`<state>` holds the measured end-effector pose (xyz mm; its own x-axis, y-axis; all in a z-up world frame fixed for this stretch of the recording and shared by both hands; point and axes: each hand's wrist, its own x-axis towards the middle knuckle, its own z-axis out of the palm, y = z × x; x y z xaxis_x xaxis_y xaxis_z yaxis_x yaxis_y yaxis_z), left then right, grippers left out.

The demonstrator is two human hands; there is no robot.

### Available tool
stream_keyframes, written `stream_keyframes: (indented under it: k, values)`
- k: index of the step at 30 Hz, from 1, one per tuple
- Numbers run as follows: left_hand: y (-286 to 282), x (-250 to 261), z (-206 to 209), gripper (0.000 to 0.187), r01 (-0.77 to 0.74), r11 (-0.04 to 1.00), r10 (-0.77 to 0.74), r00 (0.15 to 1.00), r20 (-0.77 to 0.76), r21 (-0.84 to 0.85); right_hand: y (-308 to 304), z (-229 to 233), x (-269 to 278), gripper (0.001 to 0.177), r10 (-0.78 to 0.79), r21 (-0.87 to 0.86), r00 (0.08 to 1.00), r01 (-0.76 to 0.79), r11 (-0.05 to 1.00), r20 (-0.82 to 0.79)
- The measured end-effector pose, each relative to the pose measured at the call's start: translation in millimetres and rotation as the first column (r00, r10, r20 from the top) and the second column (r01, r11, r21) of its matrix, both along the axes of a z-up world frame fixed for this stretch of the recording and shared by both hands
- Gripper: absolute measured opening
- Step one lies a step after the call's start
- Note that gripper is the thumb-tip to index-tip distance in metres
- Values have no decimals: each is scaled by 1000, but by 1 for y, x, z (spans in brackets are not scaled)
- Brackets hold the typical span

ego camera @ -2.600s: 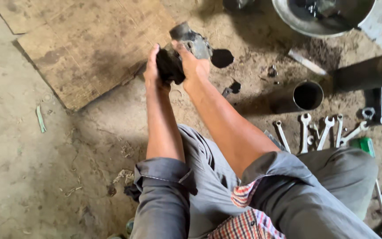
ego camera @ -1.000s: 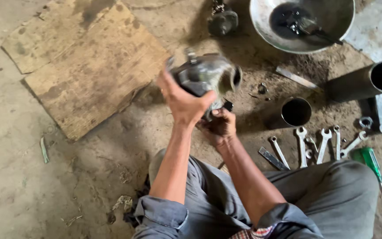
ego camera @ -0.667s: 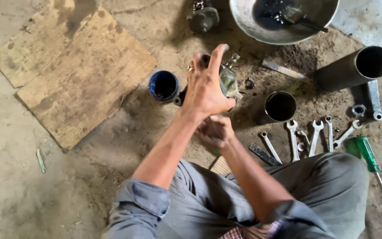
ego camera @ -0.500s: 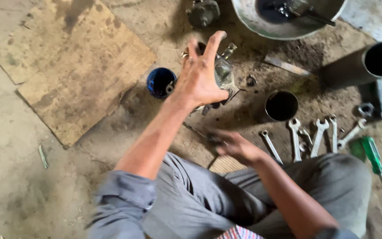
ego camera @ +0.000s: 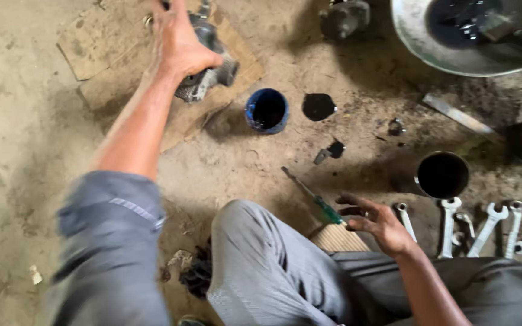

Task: The person cleans mechanical components by hand and using a screwdriver, dipping the parts into a blue container and a bowl filled with dark liquid.

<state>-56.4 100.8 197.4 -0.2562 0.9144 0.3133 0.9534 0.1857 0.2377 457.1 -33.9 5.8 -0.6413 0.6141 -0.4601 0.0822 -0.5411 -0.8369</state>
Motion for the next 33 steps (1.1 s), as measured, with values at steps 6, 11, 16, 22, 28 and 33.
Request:
stream_keyframes:
  k: [6,11,16,22,28,33]
  values:
    - [-58,-70,-129,137,-400,899,348,899,265,178,2,-9,-13,68,22,-3,967,-21,1000,255]
    - [-144,-68,-209,129,-400,869,295,891,345,292,6,-20,-15,68,28,71,954,-52,996,297]
    - [-160,-78,-194,137,-441,854,325,867,377,278,3,-21,-22,76,12,121,968,-43,992,250]
    - [-157,-92,-177,143,-310,922,241,929,280,233,-5,21,-26,78,2,363,890,-189,912,456]
    - [-161,-70,-156,136,-423,903,390,880,272,71,1,39,-3,76,-21,530,732,-472,704,681]
    - [-154,5,-112,96,-327,877,173,898,405,351,3,8,20,68,-62,528,748,-405,747,661]
